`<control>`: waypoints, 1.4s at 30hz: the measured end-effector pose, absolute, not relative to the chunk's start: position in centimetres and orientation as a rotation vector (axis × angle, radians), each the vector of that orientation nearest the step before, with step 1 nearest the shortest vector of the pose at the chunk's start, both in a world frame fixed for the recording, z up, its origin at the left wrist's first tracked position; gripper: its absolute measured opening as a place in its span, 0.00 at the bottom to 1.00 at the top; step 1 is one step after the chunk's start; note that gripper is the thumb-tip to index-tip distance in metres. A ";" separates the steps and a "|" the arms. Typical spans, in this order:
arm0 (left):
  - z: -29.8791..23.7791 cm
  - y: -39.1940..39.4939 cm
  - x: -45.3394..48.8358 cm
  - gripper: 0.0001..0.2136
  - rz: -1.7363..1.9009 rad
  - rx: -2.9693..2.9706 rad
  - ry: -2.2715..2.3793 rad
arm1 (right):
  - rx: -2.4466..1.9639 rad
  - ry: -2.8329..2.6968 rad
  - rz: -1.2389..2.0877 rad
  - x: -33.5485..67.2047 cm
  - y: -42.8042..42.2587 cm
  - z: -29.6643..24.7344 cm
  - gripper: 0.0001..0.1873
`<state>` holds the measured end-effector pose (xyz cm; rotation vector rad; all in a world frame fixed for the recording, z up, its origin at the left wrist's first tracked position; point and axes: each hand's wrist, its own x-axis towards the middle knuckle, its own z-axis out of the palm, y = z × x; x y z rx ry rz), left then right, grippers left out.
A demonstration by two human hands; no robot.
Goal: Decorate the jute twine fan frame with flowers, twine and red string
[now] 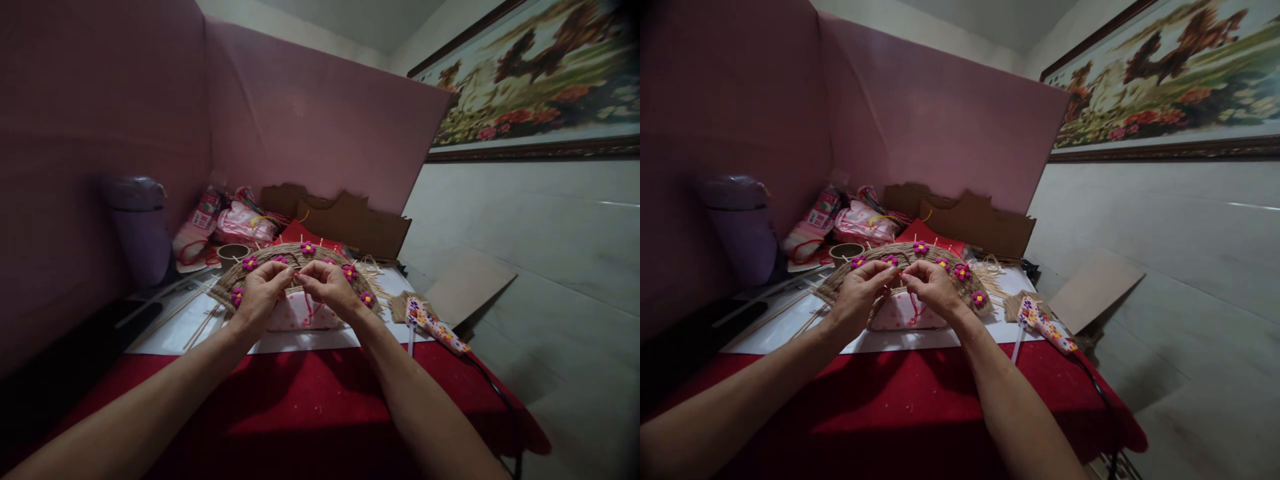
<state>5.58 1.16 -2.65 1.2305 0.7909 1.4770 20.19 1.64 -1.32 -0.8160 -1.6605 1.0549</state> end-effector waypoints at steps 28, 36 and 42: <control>-2.8 1.3 5.7 0.14 1.376 1.052 0.643 | -0.824 -1.660 1.092 20.1 1.4 -1.0 0.16; -2.4 1.3 5.5 0.13 1.439 1.046 0.697 | -0.842 -1.582 1.233 20.6 1.7 -1.1 0.20; -1.9 1.2 5.3 0.13 1.489 1.040 0.692 | -0.838 -1.605 1.158 21.1 1.7 -0.8 0.17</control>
